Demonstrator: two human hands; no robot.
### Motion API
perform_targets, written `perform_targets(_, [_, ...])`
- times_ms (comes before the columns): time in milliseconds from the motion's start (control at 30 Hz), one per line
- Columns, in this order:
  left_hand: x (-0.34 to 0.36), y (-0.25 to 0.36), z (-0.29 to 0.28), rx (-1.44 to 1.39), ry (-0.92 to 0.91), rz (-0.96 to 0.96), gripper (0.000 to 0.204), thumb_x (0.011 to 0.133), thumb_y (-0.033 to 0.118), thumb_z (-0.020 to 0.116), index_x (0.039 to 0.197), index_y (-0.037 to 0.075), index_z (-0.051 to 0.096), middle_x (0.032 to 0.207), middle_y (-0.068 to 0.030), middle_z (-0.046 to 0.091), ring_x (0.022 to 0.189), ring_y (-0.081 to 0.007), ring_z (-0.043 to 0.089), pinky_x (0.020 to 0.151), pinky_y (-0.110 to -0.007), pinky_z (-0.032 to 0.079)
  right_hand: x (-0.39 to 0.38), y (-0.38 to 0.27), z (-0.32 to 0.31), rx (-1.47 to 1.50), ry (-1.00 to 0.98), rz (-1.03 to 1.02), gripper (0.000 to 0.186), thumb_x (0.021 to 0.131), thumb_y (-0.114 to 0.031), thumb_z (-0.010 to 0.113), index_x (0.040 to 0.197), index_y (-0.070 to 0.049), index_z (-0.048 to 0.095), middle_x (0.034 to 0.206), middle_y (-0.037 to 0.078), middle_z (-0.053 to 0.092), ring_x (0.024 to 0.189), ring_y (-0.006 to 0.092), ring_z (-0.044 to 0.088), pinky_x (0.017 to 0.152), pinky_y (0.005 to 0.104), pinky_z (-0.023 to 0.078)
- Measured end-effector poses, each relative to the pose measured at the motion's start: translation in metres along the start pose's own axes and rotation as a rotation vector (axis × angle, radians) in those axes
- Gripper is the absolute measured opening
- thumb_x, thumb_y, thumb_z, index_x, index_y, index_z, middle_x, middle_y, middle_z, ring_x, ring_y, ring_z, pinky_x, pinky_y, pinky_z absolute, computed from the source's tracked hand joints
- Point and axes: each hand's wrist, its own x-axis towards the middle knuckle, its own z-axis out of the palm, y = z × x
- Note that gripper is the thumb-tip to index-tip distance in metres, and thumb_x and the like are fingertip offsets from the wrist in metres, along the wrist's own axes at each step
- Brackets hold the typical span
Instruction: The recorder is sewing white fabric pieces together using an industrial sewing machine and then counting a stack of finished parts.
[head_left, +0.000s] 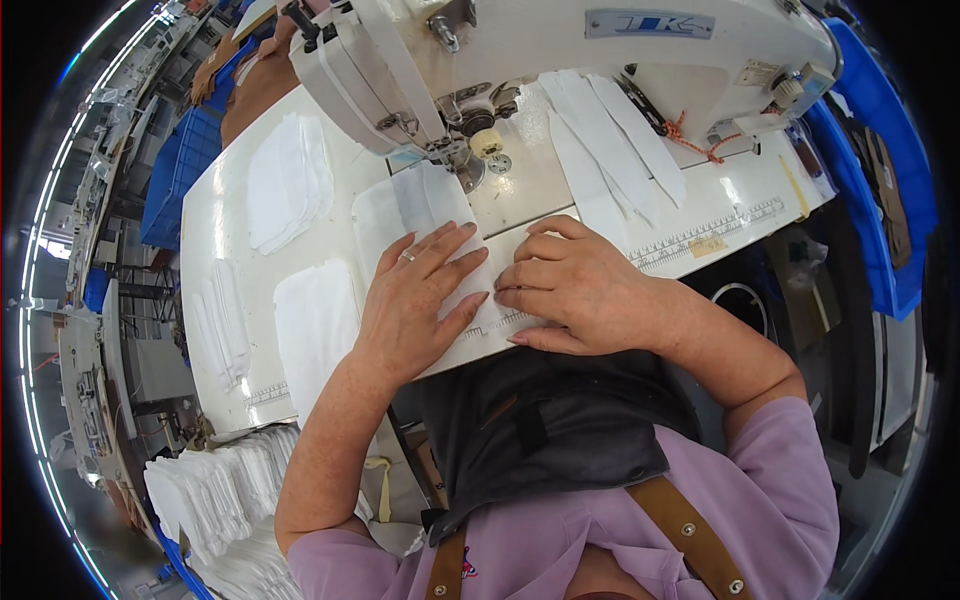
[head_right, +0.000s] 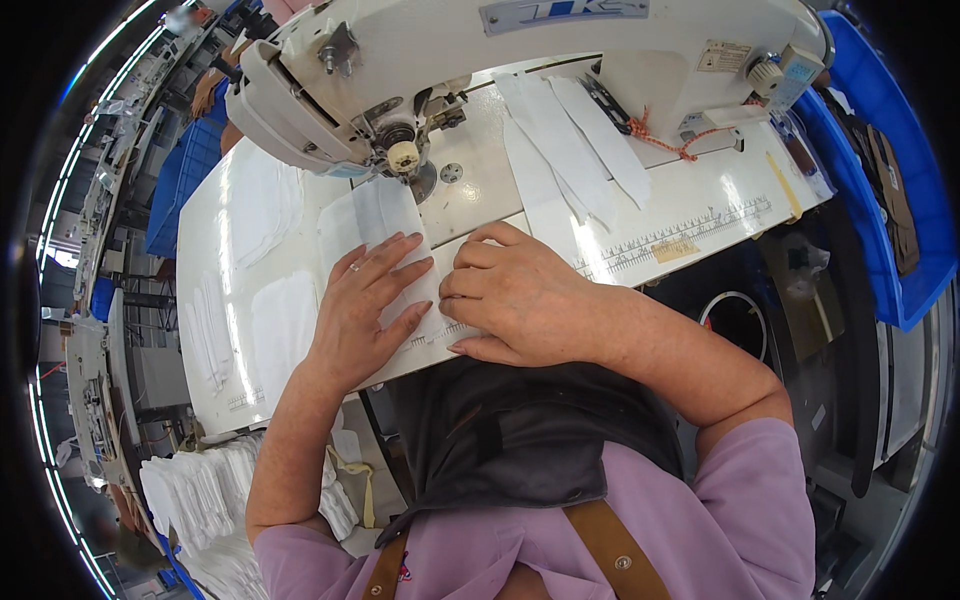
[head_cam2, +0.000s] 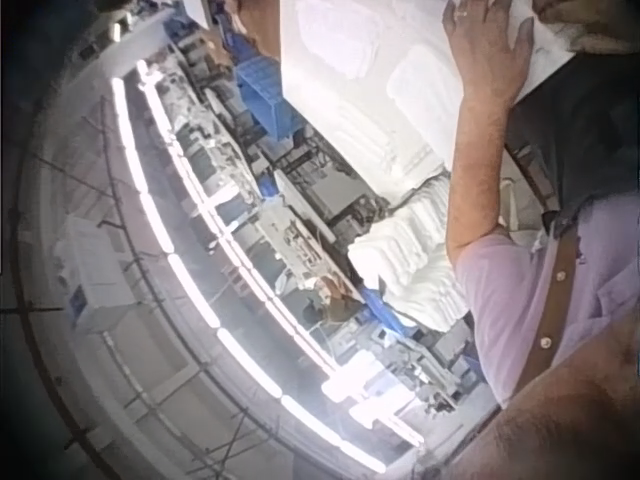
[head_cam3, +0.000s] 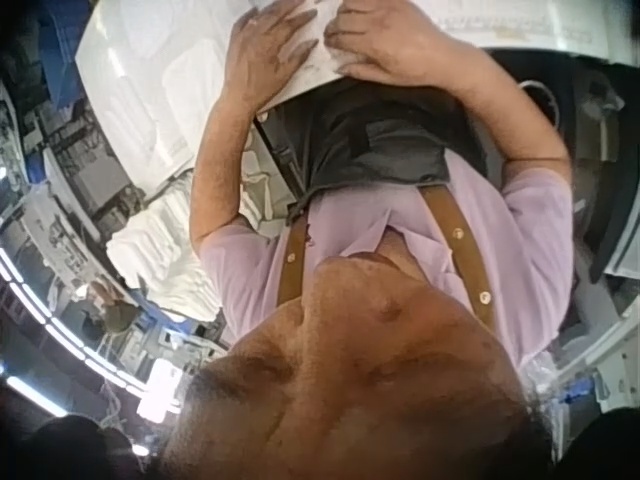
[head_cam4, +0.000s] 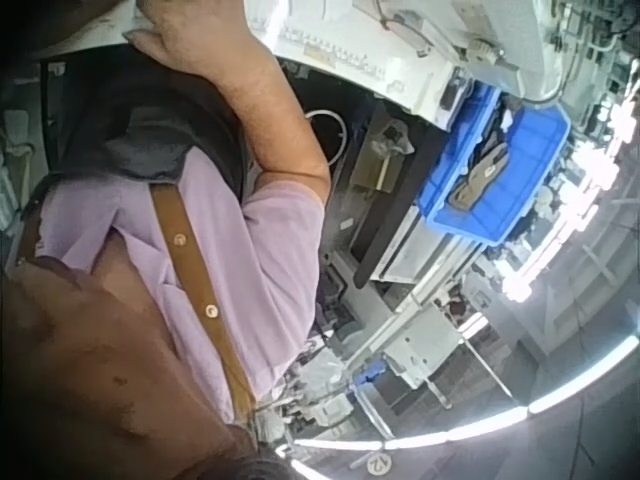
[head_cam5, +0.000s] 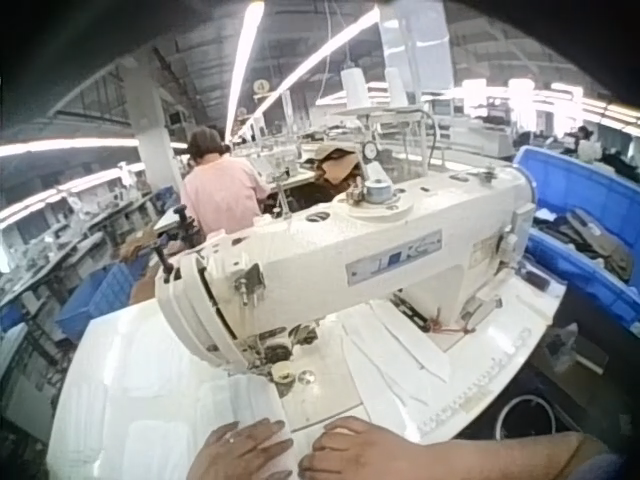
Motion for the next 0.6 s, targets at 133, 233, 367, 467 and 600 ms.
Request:
perform_targets(133, [0.003, -0.005, 0.000, 0.005, -0.051, -0.011, 0.042, 0.081, 0.020, 0.072, 0.121, 0.012, 0.065, 0.134, -0.0072, 0.058, 0.124, -0.0257, 0.055, 0.106, -0.048, 0.038, 0.003, 0.002, -0.004, 0.016, 0.006, 0.006, 0.034, 0.075, -0.030, 0.075, 0.099, -0.007, 0.069, 0.098, 0.003, 0.064, 0.098, 0.0220, 0.059, 0.097, 0.0414, 0.042])
perform_targets(233, [0.005, -0.008, -0.001, -0.009, -0.054, -0.013, 0.041, 0.081, 0.021, 0.071, 0.121, 0.013, 0.066, 0.133, -0.0071, 0.058, 0.123, -0.0261, 0.055, 0.107, -0.049, 0.037, 0.005, 0.008, -0.004, 0.028, -0.005, 0.006, 0.033, 0.076, -0.030, 0.075, 0.098, -0.007, 0.070, 0.098, 0.003, 0.064, 0.098, 0.0220, 0.059, 0.097, 0.0413, 0.042])
perform_targets(367, [0.011, -0.017, -0.001, -0.025, -0.042, -0.029, 0.040, 0.081, 0.021, 0.070, 0.120, 0.012, 0.066, 0.134, -0.0069, 0.057, 0.124, -0.0268, 0.054, 0.108, -0.049, 0.036, 0.013, 0.014, -0.003, 0.032, 0.015, 0.026, 0.031, 0.075, -0.029, 0.076, 0.097, -0.007, 0.070, 0.099, 0.003, 0.065, 0.098, 0.0223, 0.059, 0.096, 0.0408, 0.042])
perform_targets(467, [0.017, -0.025, -0.002, -0.035, -0.038, -0.035, 0.041, 0.081, 0.021, 0.069, 0.120, 0.011, 0.066, 0.135, -0.0067, 0.057, 0.125, -0.0270, 0.053, 0.110, -0.050, 0.034, 0.018, 0.022, -0.004, -0.027, 0.005, 0.012, 0.034, 0.077, -0.032, 0.075, 0.100, -0.008, 0.070, 0.103, 0.003, 0.066, 0.098, 0.0241, 0.058, 0.095, 0.0406, 0.043])
perform_targets(600, [0.025, -0.037, 0.000, -0.022, -0.033, -0.047, 0.041, 0.081, 0.021, 0.068, 0.121, 0.011, 0.065, 0.135, -0.0066, 0.057, 0.126, -0.0267, 0.052, 0.112, -0.050, 0.031, 0.029, 0.031, -0.003, -0.032, 0.009, 0.027, 0.033, 0.076, -0.029, 0.075, 0.098, -0.005, 0.071, 0.101, 0.005, 0.067, 0.100, 0.0232, 0.060, 0.096, 0.0403, 0.042])
